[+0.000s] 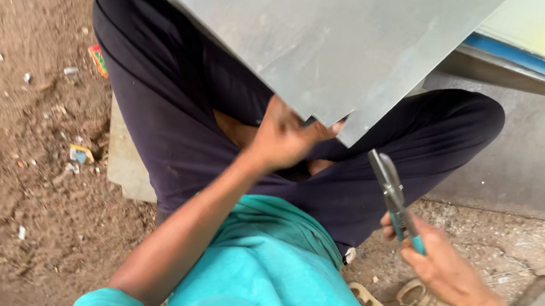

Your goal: The person sits on the ground and uses tin snips to cut a large metal sheet, repeatedly snipping along the edge to create a stepped pattern. The person holds the sheet with one hand and operates the snips with the other, removing small metal pieces as they cut.

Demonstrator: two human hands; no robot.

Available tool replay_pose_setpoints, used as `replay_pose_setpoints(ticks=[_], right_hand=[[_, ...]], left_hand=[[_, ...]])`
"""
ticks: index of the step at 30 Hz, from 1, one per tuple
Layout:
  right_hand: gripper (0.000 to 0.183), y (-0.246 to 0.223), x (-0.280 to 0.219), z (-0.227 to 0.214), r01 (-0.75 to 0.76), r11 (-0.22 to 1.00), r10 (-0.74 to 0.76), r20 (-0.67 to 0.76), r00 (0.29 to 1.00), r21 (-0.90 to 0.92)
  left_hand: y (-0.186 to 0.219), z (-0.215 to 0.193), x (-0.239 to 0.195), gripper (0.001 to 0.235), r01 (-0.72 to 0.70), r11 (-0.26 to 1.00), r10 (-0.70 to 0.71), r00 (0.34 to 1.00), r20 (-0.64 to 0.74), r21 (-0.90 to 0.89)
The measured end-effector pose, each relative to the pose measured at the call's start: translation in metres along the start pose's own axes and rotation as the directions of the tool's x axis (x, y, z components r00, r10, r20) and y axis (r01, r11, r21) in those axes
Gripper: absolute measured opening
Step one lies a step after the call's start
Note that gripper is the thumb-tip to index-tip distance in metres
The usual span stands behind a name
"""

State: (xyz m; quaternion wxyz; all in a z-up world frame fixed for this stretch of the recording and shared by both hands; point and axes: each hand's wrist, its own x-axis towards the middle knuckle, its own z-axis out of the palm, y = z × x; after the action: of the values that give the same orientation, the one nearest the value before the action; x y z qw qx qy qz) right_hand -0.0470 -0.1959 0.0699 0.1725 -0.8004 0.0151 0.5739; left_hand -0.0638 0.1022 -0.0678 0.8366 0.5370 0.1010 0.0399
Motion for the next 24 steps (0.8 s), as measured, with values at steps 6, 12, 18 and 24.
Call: replay_pose_setpoints(ticks=[6, 12, 18, 24], right_hand=[[0.062, -0.011, 0.003, -0.039, 0.086, 0.993, -0.075, 0.133, 0.988, -0.081], [0.063, -0.033, 0.006, -0.044, 0.057, 0.979, -0.005, 0.257, 0.966, -0.196], [0.054, -0.068, 0.005, -0.042, 0.032, 0.925, 0.062, 0.235, 0.970, -0.377], [0.033, -0.074, 0.007, -0.040, 0.013, 0.933, 0.053, 0.174, 0.983, -0.359]], left_hand=[[0.046, 0.002, -0.006, 0.044, 0.145, 0.989, -0.143, 0.987, -0.068, 0.019], [0.069, 0.013, -0.045, 0.049, 0.280, 0.920, -0.333, 0.927, -0.172, -0.273], [0.070, 0.027, -0.044, 0.059, 0.218, 0.927, -0.300, 0.919, -0.254, -0.306], [0.068, 0.024, -0.043, 0.061, 0.244, 0.926, -0.327, 0.899, -0.292, -0.287]])
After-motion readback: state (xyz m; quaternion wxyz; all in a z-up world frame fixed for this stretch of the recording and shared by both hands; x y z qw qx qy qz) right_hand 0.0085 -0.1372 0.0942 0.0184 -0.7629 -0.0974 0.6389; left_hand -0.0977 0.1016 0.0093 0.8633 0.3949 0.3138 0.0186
